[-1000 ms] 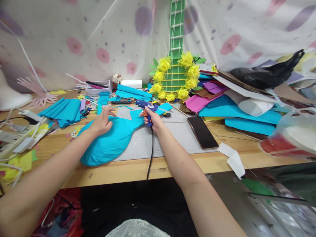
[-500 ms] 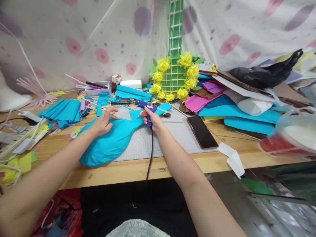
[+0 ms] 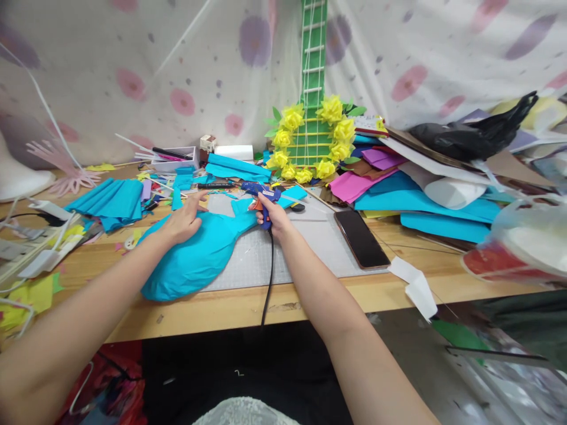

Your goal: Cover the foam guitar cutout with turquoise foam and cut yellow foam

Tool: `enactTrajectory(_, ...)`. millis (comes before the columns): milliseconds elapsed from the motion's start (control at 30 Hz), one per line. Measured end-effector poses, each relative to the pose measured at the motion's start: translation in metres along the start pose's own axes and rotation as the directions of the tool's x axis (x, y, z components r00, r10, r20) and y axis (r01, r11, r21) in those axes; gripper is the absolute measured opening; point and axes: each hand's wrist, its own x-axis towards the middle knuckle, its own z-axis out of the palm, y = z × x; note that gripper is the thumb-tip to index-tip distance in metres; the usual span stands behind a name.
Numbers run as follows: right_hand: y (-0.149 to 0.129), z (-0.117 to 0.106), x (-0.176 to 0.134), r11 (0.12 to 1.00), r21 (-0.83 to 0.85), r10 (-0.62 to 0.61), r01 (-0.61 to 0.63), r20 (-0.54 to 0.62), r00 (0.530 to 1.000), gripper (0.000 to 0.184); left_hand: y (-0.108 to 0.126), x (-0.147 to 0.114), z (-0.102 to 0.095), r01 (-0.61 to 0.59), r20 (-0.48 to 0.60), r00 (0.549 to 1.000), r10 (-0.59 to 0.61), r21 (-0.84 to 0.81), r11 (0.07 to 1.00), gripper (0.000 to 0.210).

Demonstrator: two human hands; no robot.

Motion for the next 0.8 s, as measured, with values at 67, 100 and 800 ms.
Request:
enactTrajectory(67,0.000,0.000,0.000,1.000,0.007,-0.004,0.004,0.000,1.000,0.036,0.001,-0.001,0.000,0.014,-0.047,0.999,-0.014,0.005,1.000,0.069)
enactTrajectory(100,0.000,0.000,0.000,1.000,0.010,-0.007,0.007,-0.001,1.000,0.035,0.002,-0.002,0.000,0.028,-0.077,0.997,-0.027,0.011,1.000,0.068)
enactTrajectory(800,-0.028,-0.012,0.003,0.975,0.162,-0.120,0.152,-0.191,0.974,0.032,0.086,0.016,0.016,0.002,0.191,0.978,-0.083,0.389,0.921,0.057)
